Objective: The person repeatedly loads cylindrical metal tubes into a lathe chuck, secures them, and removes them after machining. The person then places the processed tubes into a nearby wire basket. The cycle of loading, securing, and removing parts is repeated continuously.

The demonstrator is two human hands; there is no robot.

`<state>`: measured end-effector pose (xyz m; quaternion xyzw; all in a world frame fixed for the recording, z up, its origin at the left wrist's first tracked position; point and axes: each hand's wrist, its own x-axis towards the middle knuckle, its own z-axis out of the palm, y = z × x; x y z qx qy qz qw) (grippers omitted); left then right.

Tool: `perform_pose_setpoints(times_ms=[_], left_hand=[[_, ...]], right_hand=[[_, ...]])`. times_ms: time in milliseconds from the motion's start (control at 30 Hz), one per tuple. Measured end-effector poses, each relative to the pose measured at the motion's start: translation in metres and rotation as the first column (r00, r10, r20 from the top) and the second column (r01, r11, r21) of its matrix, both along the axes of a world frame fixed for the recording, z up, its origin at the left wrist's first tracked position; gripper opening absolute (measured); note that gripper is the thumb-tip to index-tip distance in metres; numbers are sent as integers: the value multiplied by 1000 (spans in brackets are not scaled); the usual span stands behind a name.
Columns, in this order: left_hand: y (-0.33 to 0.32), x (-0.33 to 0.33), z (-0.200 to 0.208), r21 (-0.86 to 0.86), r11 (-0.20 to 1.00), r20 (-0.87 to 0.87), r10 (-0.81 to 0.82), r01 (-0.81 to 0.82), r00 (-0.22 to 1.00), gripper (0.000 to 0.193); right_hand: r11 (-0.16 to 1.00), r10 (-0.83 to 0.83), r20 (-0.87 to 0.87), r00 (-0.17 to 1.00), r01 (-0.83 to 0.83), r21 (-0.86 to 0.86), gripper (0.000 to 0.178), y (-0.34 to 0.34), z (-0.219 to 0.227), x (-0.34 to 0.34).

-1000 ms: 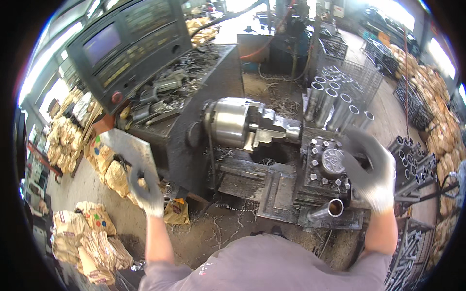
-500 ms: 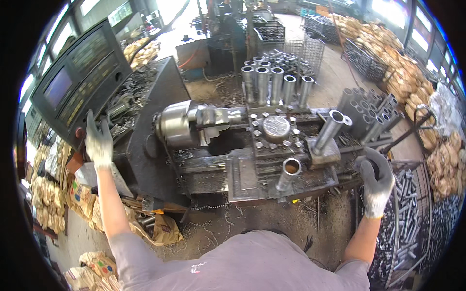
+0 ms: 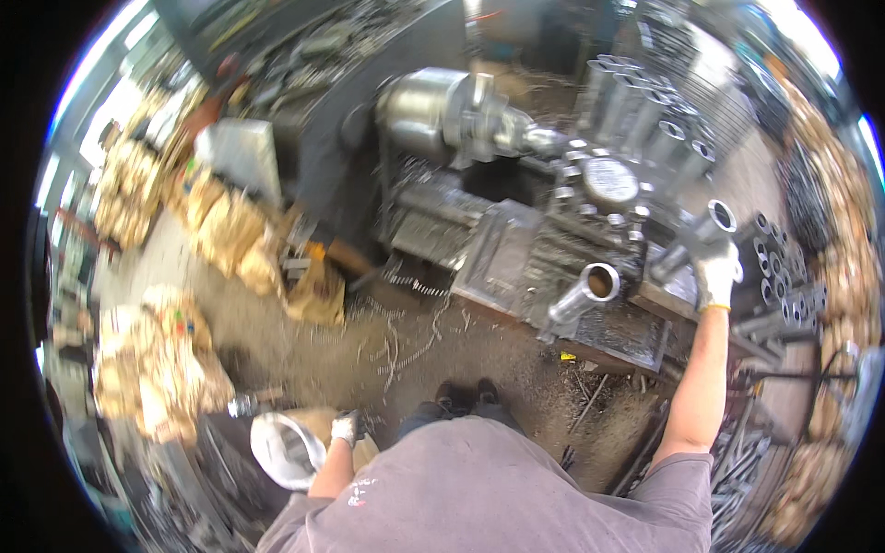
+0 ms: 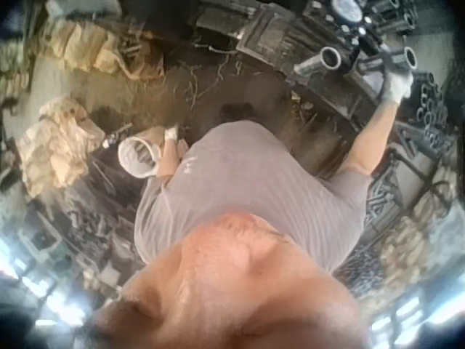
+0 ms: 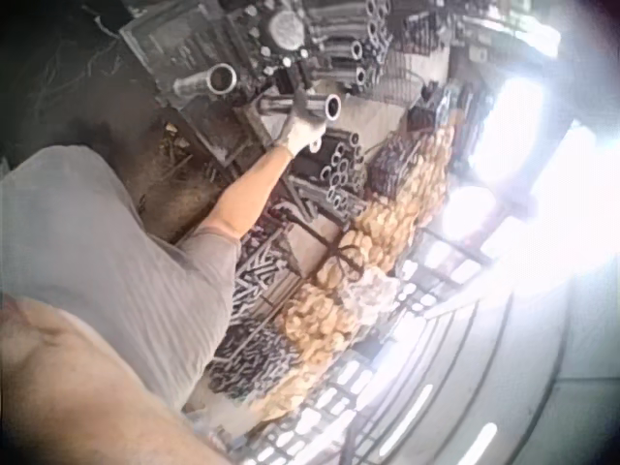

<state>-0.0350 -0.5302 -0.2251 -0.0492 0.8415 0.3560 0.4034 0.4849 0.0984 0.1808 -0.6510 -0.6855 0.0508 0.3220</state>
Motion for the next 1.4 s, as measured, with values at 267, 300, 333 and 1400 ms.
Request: perform_pose_setpoints(times_ms=[267, 300, 333, 1400], left_hand=[[-214, 170, -8, -313, 933, -55, 171, -179, 984, 54], [-202, 187, 17, -245, 905, -40, 350, -348, 936, 56], [-220, 206, 15, -248, 900, -77, 350, -358, 934, 56], [-310, 629, 195, 135, -969, -950, -68, -207, -304, 43]], right_hand=[[529, 710, -67, 701, -467, 708, 36, -122, 147, -126], [479, 774, -88, 627, -490, 728, 37, -155, 156, -156], [432, 842, -113, 528, -533, 727, 39, -185, 162, -187], [-846, -441, -107, -891, 453, -283, 54, -1109, -39, -488]])
